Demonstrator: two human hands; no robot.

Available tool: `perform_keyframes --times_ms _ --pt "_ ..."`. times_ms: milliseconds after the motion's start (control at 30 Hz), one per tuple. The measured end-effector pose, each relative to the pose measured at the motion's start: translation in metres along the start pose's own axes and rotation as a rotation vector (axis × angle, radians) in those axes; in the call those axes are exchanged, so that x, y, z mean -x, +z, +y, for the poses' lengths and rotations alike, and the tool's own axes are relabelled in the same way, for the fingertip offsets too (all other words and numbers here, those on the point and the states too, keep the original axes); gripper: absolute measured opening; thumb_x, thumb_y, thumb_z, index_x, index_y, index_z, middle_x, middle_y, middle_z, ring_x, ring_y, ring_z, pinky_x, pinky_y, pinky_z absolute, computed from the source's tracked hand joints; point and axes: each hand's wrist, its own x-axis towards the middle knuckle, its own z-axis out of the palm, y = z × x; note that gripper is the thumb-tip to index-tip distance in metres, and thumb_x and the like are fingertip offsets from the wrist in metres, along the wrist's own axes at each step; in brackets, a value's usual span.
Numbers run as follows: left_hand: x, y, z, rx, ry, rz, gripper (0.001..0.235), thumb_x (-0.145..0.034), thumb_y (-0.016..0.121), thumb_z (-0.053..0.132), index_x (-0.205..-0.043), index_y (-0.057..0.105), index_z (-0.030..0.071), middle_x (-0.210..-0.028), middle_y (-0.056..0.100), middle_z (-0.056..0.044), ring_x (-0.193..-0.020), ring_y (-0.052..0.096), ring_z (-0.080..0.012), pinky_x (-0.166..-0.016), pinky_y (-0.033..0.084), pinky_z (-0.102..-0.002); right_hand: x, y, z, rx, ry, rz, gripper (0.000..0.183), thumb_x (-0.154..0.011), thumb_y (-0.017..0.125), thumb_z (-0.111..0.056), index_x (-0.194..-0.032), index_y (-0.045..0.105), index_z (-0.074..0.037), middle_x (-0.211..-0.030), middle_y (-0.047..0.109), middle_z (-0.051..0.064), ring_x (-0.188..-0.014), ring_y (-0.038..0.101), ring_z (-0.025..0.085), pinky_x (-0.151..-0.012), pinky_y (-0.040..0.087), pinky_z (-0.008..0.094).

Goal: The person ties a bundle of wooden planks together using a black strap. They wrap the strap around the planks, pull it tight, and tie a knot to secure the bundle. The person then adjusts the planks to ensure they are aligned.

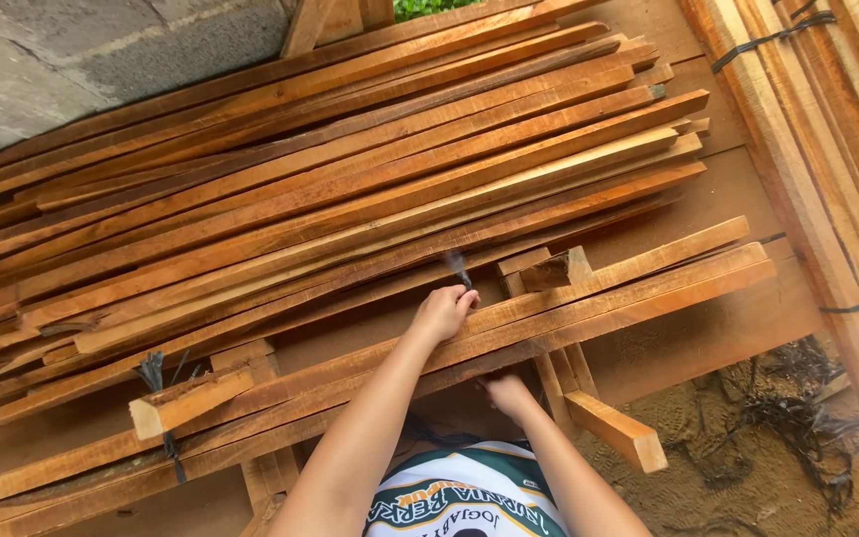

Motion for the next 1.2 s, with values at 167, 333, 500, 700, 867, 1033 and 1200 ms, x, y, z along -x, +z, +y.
perform_keyframes --times_ms 167,333,500,700,867,1033,1200 --pt "0.04 0.004 0.034 0.061 0.154 0.15 0.04 -0.105 0.045 0.046 -0.096 0.068 0.015 -0.095 0.075 -0.014 -0.103 0.07 -0.0374 -0.084 0.056 -0.049 0.105 -0.029 -0.043 0.37 -0.353 0.069 0.043 -0.097 0.062 -0.04 -0.118 0.076 -0.006 -0.106 0.078 0.015 -0.113 0.071 0.03 -0.093 0.059 0.044" --pt "0.068 0.006 0.04 0.092 0.215 0.205 0.039 -0.107 0.044 0.042 -0.098 0.071 0.016 -0.1 0.077 -0.008 -0.104 0.071 -0.0347 -0.086 0.057 -0.047 0.216 -0.055 -0.076 0.443 -0.479 0.075 0.037 -0.1 0.054 -0.034 -0.108 0.08 -0.008 -0.106 0.079 0.018 -0.113 0.069 0.04 -0.093 0.056 0.05" --pt "0.089 0.003 0.033 0.261 0.185 0.262 0.035 -0.107 0.048 0.036 -0.101 0.078 0.019 -0.1 0.077 -0.011 -0.108 0.069 -0.0372 -0.095 0.054 -0.049 0.252 -0.074 -0.096 0.509 -0.778 0.222 0.028 -0.098 0.06 -0.024 -0.118 0.076 -0.013 -0.107 0.079 0.016 -0.109 0.072 0.036 -0.093 0.057 0.048" --pt "0.067 0.016 -0.002 0.462 0.198 0.323 0.035 -0.109 0.047 0.03 -0.101 0.079 0.019 -0.104 0.078 -0.006 -0.112 0.069 -0.0244 -0.099 0.052 -0.042 0.242 -0.085 -0.145 0.511 -0.746 0.187 0.024 -0.095 0.063 -0.03 -0.102 0.08 -0.014 -0.092 0.079 0.014 -0.096 0.074 0.037 -0.086 0.057 0.048" --pt "0.076 0.009 0.015 0.5 0.185 0.233 0.034 -0.108 0.049 0.032 -0.102 0.08 0.017 -0.103 0.078 -0.006 -0.114 0.069 -0.0244 -0.101 0.05 -0.043 0.189 -0.072 -0.154 0.08 -0.647 0.001 0.024 -0.095 0.063 -0.016 -0.105 0.075 0.002 -0.078 0.073 0.013 -0.052 0.065 0.017 -0.048 0.059 0.028" --pt "0.051 0.021 -0.01 0.582 0.105 0.119 0.036 -0.108 0.05 0.038 -0.099 0.079 0.019 -0.102 0.078 -0.004 -0.114 0.067 -0.0202 -0.105 0.047 -0.042 0.176 -0.073 -0.181 -0.136 -0.508 -0.105 0.03 -0.095 0.062 -0.019 -0.111 0.073 0.004 -0.084 0.069 0.007 -0.06 0.064 0.01 -0.058 0.062 0.027" --pt "0.054 0.005 0.018 0.743 0.116 0.014 0.034 -0.109 0.048 0.029 -0.102 0.075 0.01 -0.114 0.075 -0.013 -0.129 0.057 -0.029 -0.117 0.032 -0.053 0.147 -0.076 -0.217 -0.443 -0.67 -0.22 0.034 -0.101 0.066 -0.032 -0.114 0.074 -0.001 -0.091 0.076 0.013 -0.07 0.074 0.02 -0.061 0.065 0.036"
